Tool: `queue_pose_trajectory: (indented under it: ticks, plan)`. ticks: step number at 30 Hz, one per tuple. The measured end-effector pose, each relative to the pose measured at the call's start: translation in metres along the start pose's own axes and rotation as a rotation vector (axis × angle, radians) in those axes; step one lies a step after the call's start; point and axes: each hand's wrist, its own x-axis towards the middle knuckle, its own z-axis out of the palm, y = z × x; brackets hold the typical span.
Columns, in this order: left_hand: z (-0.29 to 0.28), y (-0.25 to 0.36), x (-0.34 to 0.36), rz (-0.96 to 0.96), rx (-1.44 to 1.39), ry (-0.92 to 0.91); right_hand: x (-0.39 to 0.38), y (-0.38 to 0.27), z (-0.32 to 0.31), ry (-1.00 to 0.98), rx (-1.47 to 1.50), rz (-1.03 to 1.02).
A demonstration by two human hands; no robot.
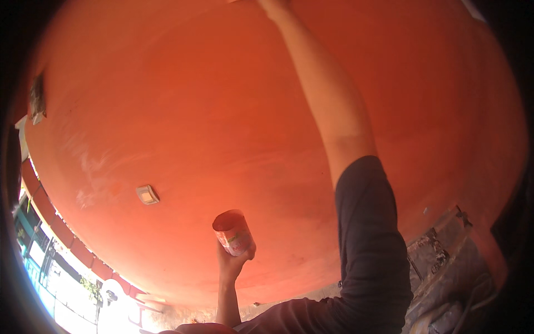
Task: The person paints a ceiling with red paint using a paintbrush and a small paint can. They repeatedly dip the brush into the can and apply paint to the ceiling surface in broad strokes.
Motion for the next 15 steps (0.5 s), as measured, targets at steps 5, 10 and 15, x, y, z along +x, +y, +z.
queue_pose_trajectory:
  ticks: [5, 10, 15]
  plan:
    - [0.002, -0.018, 0.013, -0.047, 0.006, -0.103, 0.034, 0.008, -0.123, 0.164, -0.133, -0.047]
    - [-0.005, -0.04, 0.01, -0.069, -0.025, -0.126, 0.046, -0.012, -0.159, 0.223, -0.526, -0.136]
    - [-0.014, -0.044, -0.004, -0.095, -0.003, -0.074, 0.009, -0.01, -0.054, 0.025, -1.098, -0.4]
